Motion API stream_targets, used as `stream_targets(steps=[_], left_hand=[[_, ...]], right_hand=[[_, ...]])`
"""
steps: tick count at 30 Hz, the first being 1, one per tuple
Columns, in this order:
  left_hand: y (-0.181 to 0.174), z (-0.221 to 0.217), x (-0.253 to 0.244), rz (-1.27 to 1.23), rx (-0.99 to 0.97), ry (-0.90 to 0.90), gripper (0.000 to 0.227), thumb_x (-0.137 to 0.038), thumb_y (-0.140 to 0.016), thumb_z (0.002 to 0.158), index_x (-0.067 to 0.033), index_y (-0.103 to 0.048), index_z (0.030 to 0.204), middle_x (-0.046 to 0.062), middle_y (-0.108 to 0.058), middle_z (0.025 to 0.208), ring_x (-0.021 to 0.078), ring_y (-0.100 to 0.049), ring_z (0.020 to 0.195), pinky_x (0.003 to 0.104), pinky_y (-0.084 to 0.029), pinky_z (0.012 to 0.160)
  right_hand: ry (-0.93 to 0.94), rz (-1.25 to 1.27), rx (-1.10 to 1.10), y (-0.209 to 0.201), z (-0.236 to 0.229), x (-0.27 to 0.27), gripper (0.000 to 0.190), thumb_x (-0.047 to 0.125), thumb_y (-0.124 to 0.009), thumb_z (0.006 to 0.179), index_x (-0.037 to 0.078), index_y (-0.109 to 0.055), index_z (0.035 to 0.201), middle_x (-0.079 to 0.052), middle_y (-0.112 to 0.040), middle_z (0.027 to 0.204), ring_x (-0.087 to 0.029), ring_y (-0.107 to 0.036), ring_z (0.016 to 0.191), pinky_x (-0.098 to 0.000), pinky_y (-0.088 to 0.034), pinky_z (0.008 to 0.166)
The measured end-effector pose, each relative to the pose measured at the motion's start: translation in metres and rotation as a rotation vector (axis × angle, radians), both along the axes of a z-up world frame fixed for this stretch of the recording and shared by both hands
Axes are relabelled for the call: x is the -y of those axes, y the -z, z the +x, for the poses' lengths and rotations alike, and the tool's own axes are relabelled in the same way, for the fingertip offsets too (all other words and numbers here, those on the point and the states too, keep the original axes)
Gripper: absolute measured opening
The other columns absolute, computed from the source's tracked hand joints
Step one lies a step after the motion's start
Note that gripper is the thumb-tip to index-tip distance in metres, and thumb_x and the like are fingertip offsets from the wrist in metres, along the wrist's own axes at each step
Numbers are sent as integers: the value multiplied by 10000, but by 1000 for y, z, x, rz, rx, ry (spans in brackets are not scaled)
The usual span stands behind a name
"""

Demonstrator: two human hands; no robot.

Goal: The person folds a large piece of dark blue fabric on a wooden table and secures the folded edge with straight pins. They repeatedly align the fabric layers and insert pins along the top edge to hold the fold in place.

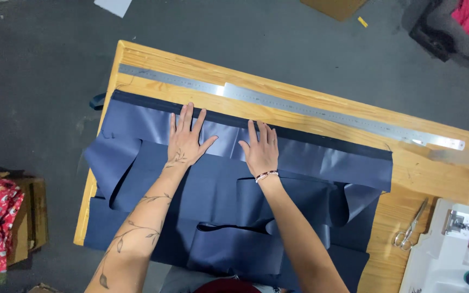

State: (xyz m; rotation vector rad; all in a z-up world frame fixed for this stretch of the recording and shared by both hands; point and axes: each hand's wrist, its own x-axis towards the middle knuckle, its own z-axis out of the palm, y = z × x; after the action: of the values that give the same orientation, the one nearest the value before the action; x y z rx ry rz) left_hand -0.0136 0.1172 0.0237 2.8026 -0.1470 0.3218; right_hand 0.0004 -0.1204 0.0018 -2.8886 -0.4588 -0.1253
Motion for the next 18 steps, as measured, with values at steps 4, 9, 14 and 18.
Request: stream_targets(steps=[4,9,14,18], left_hand=[[2,0,-3,-4,14,-25,787,-652,-596,925,-191,-437,1542,226,-304,1608,367,-254,1513,573,-158,1217],[3,0,-9,51,26,-37,862,-686,-590,912,-86,-452,1517,196,-409,1558,317,-297,1509,614,-61,1207],[-3,2,-23,1,77,-69,737,-562,-656,910,-56,-541,1432,172,-449,1534,352,-315,1487,609,-151,1206],[-2,6,-52,-106,134,-125,550,-358,-680,955,-44,-579,1395,163,-488,1476,357,-412,1421,573,-293,1168]], right_hand=[[26,-62,27,-4,-3,-9,631,529,-477,1032,129,-426,1517,-149,-501,1387,-325,-472,1360,-523,-318,1180],[64,-93,89,4,-2,-14,638,529,-554,986,137,-460,1480,-128,-487,1379,-313,-499,1309,-544,-360,1147],[179,-128,-70,5,5,-29,673,497,-698,893,163,-480,1436,-108,-472,1381,-330,-440,1335,-659,-209,1155],[132,-130,44,26,29,-58,580,456,-804,776,288,-590,1288,-12,-531,1328,-238,-480,1283,-518,-344,1093]])
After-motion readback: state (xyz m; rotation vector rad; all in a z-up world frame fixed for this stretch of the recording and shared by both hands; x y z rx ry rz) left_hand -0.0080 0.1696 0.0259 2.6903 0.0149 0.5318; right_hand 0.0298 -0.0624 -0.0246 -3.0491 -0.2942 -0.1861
